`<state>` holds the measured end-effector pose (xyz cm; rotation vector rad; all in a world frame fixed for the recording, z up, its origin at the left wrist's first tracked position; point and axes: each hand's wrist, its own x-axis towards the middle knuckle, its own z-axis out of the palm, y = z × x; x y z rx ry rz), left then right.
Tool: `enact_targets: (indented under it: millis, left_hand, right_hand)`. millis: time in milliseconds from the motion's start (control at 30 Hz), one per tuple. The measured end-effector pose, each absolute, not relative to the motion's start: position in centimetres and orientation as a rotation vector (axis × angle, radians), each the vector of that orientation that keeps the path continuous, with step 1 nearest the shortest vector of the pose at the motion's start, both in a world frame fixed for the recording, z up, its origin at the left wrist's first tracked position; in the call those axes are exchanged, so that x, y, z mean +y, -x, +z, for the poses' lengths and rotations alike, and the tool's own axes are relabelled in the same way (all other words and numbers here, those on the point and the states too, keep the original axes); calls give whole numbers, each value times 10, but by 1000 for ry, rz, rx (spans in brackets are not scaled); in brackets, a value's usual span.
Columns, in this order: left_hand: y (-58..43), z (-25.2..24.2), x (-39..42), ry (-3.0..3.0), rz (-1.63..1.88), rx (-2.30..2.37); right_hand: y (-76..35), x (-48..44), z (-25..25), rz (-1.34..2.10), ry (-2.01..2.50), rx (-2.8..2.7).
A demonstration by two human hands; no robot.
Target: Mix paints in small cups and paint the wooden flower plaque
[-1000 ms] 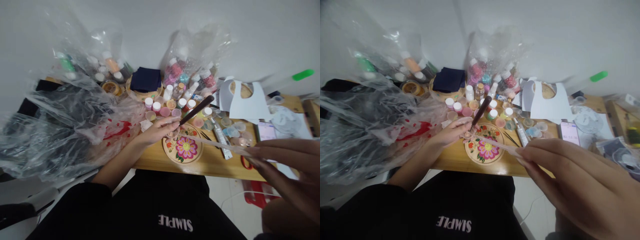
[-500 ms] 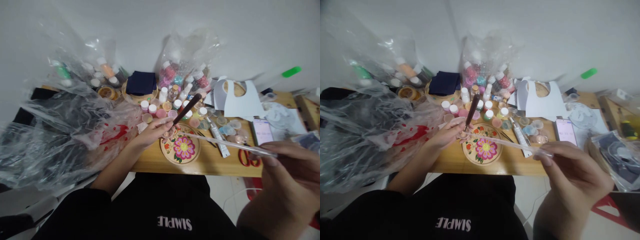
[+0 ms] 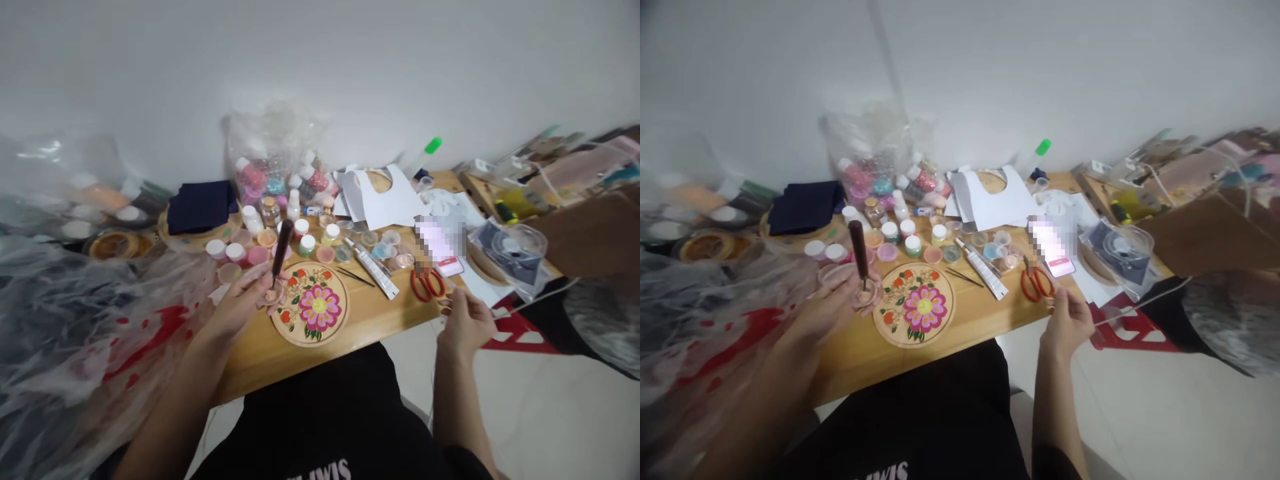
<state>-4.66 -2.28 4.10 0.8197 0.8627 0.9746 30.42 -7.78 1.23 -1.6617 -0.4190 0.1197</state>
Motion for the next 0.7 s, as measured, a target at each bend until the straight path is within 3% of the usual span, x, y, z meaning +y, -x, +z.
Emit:
enact_targets:
  millis: [700]
  left_hand:
    - [49,48,-24,-833,946,920]
  right_hand:
    - [-304,-70,-19,-205,2048,-1107]
